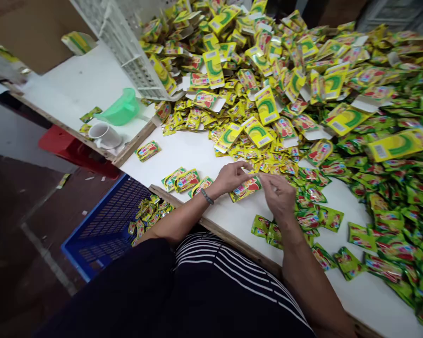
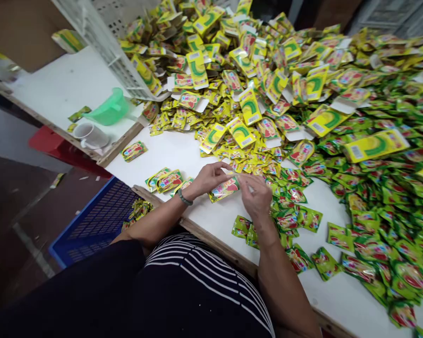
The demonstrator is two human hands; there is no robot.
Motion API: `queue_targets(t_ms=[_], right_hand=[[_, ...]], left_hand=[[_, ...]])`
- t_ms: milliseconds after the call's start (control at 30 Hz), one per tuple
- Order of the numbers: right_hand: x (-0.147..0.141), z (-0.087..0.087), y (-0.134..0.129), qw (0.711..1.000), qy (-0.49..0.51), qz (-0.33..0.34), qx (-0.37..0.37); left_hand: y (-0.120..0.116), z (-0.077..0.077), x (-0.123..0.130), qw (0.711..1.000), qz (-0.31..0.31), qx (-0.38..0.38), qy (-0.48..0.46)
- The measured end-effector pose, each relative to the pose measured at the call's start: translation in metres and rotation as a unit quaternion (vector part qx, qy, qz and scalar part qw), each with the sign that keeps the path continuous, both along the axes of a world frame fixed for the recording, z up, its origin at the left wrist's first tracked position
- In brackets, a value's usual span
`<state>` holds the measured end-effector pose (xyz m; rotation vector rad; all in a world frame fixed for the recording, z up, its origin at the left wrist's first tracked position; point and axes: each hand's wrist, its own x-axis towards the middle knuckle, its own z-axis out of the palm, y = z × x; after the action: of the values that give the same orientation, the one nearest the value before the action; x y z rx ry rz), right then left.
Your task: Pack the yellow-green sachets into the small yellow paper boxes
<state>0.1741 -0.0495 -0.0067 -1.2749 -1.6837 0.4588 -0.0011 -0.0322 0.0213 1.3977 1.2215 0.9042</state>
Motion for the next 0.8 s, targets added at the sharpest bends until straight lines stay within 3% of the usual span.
queue_targets(t_ms=[67, 133, 233, 300, 400, 600, 700, 800], right_hand=[[0.013, 0.002, 0.003, 0.998, -0.001, -0.057, 0.021], [0.023, 0.004, 0.005, 0.994, -0.001, -0.11, 0.019], [0.033, 0.005, 0.007, 0.991, -0.011, -0.136, -0.004], [0.035, 0.004, 0.008, 0.99, -0.022, -0.14, -0.003], [0.035, 0.002, 0.009, 0.99, -0.053, -0.128, -0.008], [0.034, -0.004, 0.011, 0.989, -0.113, -0.091, -0.028], [0.035, -0.007, 0.012, 0.99, -0.123, -0.075, -0.007], [0.035, -0.009, 0.014, 0.986, -0.142, -0.078, 0.029]], left_hand=[[-0.01, 0.021, -0.02, 0.991, -0.032, 0.042, 0.126], [-0.024, 0.04, -0.048, 0.963, -0.041, 0.046, 0.262], [-0.04, 0.053, -0.092, 0.878, -0.003, -0.004, 0.479], [-0.044, 0.053, -0.113, 0.828, -0.005, -0.07, 0.556], [-0.041, 0.045, -0.124, 0.812, -0.066, -0.137, 0.563], [-0.03, 0.037, -0.099, 0.836, -0.195, -0.079, 0.507], [-0.031, 0.033, -0.085, 0.831, -0.259, -0.067, 0.488], [-0.032, 0.032, -0.08, 0.828, -0.275, -0.074, 0.483]])
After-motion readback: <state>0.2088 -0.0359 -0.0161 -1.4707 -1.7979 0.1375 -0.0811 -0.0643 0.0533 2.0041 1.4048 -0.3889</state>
